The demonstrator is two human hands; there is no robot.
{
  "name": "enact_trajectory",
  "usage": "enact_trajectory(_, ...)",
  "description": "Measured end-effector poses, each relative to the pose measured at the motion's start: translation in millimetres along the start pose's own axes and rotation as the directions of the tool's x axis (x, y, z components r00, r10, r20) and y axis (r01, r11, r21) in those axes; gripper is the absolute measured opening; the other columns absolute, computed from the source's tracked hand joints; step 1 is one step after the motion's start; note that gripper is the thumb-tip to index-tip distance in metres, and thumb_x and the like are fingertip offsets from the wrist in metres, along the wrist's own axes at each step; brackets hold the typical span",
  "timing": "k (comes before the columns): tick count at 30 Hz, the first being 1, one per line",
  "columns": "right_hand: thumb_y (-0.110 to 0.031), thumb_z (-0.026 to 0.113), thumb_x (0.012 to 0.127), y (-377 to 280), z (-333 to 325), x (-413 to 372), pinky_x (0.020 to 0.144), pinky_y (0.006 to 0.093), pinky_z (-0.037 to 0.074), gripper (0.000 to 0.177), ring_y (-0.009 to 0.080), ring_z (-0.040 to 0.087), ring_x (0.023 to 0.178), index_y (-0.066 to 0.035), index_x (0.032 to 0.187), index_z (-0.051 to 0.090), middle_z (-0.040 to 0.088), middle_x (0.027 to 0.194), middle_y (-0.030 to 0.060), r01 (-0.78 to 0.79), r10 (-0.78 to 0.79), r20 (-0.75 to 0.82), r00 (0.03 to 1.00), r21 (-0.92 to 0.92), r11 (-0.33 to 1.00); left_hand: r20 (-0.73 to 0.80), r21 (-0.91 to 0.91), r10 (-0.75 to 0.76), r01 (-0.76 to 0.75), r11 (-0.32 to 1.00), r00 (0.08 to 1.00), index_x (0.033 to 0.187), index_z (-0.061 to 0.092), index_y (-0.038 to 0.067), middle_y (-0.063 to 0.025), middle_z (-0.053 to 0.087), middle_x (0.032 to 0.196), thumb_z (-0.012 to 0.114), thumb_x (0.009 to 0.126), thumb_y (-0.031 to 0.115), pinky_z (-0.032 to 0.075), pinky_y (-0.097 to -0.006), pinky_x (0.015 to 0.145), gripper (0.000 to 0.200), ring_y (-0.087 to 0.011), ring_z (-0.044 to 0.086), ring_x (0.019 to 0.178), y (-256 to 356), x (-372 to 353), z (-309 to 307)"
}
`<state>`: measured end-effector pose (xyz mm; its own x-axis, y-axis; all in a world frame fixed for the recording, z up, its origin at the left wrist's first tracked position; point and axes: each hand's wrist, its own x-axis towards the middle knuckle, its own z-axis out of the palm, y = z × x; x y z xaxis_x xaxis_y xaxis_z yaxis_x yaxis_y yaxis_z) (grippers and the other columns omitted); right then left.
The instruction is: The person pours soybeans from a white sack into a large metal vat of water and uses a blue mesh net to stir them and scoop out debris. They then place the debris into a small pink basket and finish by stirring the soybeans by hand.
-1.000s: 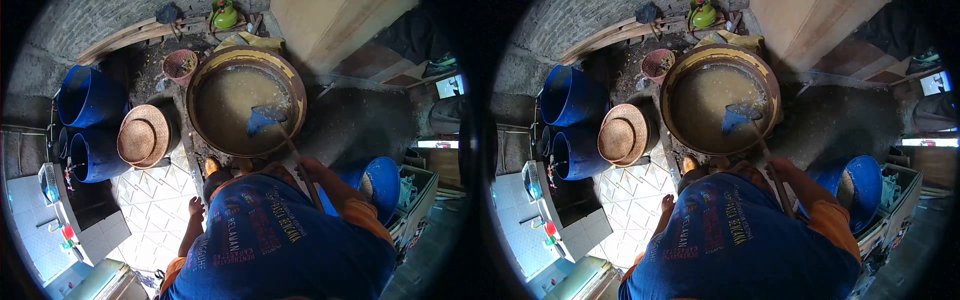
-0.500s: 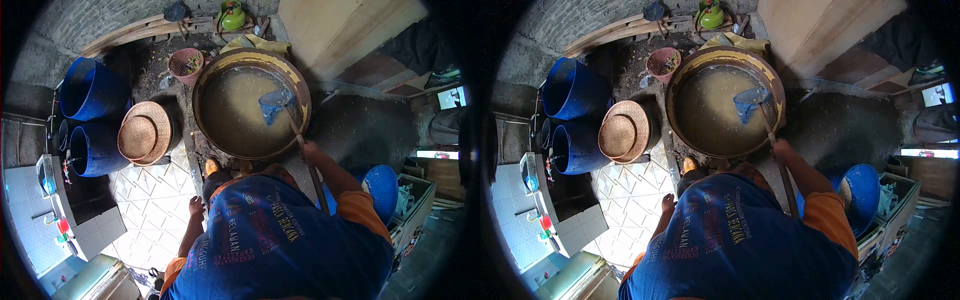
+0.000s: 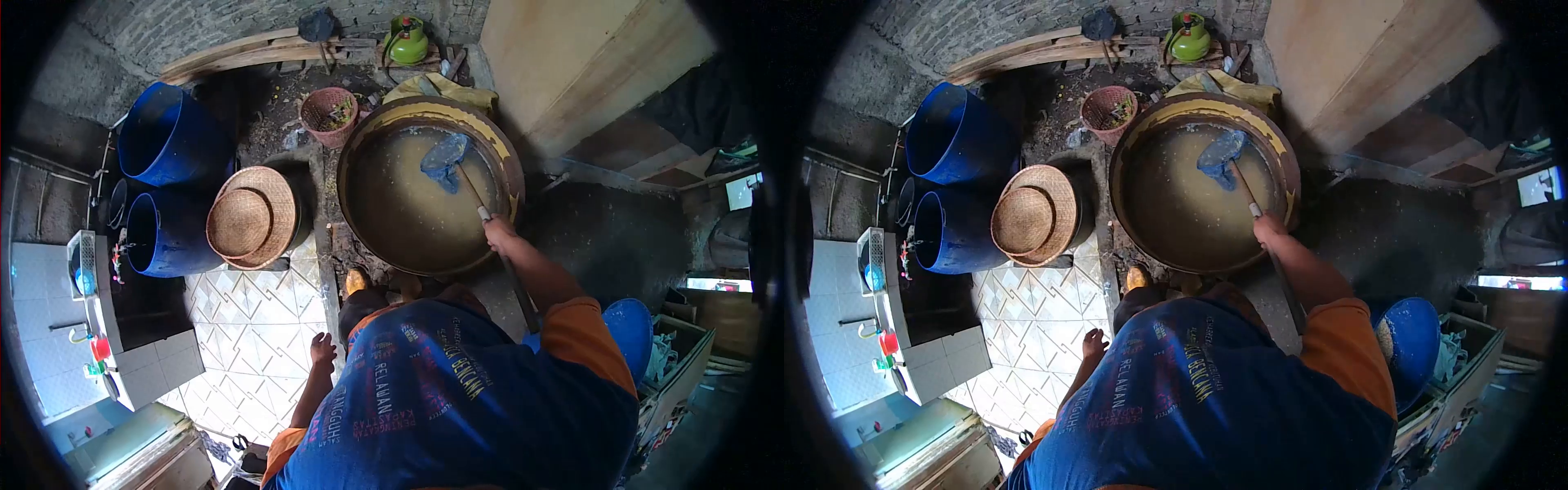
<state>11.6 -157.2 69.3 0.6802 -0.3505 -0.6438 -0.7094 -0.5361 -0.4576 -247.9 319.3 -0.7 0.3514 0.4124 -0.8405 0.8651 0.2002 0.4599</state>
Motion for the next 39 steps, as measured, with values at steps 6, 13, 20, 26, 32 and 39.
enact_trajectory(6, -0.024, 0.046, 0.086, -49.4, 18.2, -11.9, 0.044, 0.0351, 0.048, 0.026, 0.0252, 0.059, 0.052, -0.006, 0.104, 0.052, 0.061, 0.074, 0.0122, 0.051, -0.053, -0.007, 0.999, -0.170, 0.984, -0.026, 0.003, -0.007, 0.007, 1.000, 1.000, 0.125, 0.040, 0.006, -0.0113, 0.057, 0.101, 0.057, 0.084, 0.026, 0.042, -0.0266, 0.048, 0.049, -0.0179, 0.057, 0.073, -9.7, 1.9, -1.4)
enact_trajectory(13, -0.022, 0.049, 0.083, -57.8, 52.7, -13.2, 0.070, 0.0416, 0.049, 0.025, 0.0335, 0.062, 0.077, -0.006, 0.102, 0.054, 0.062, 0.089, 0.0179, 0.237, -0.241, 0.024, 0.970, -0.293, 0.926, -0.028, -0.016, -0.011, 0.010, 1.000, 1.000, 0.125, 0.041, 0.005, -0.0100, 0.057, 0.097, 0.057, 0.084, 0.027, 0.041, -0.0260, 0.045, 0.049, -0.0166, 0.055, 0.068, -14.5, 0.9, 1.3)
enact_trajectory(20, -0.024, 0.049, 0.084, -49.5, 66.9, -35.1, 0.081, 0.0421, 0.045, 0.027, 0.0360, 0.057, 0.095, -0.004, 0.102, 0.054, 0.060, 0.099, 0.0197, 0.363, -0.349, 0.104, 0.931, -0.308, 0.879, -0.027, -0.007, -0.002, 0.002, 1.000, 1.000, 0.124, 0.041, 0.005, -0.0098, 0.058, 0.093, 0.057, 0.083, 0.024, 0.040, -0.0262, 0.043, 0.048, -0.0161, 0.055, 0.066, -9.8, 1.0, 7.7)
enact_trajectory(26, -0.022, 0.057, 0.083, -27.7, 30.0, -66.4, 0.067, 0.0365, 0.046, 0.028, 0.0249, 0.059, 0.073, -0.004, 0.104, 0.054, 0.060, 0.081, 0.0133, 0.125, -0.172, 0.363, 0.916, 0.148, 0.981, -0.024, 0.031, 0.018, -0.017, 0.999, 1.000, 0.123, 0.042, 0.004, -0.0103, 0.058, 0.096, 0.059, 0.081, 0.026, 0.041, -0.0262, 0.044, 0.051, -0.0173, 0.057, 0.069, 0.3, 2.6, 16.5)
enact_trajectory(32, -0.017, 0.064, 0.080, 25.7, -59.4, -73.9, 0.060, 0.0297, 0.045, 0.024, 0.0129, 0.055, 0.065, -0.004, 0.099, 0.055, 0.057, 0.072, 0.0066, 0.564, -0.553, 0.119, 0.824, -0.086, 0.821, 0.019, 0.046, 0.013, -0.014, 0.999, 1.000, 0.124, 0.042, 0.007, -0.0100, 0.057, 0.101, 0.056, 0.083, 0.026, 0.045, -0.0290, 0.055, 0.047, -0.0198, 0.059, 0.079, 3.3, 2.0, 19.0)
enact_trajectory(39, -0.014, 0.063, 0.075, 30.0, -184.2, -85.4, 0.065, 0.0370, 0.046, 0.022, 0.0286, 0.060, 0.072, -0.006, 0.094, 0.055, 0.059, 0.079, 0.0128, 0.585, -0.692, 0.042, 0.721, -0.573, 0.575, 0.004, 0.082, -0.005, 0.005, 0.997, 1.000, 0.123, 0.044, 0.006, -0.0108, 0.057, 0.101, 0.057, 0.083, 0.026, 0.043, -0.0275, 0.051, 0.047, -0.0180, 0.057, 0.077, -4.2, -1.8, 16.8)
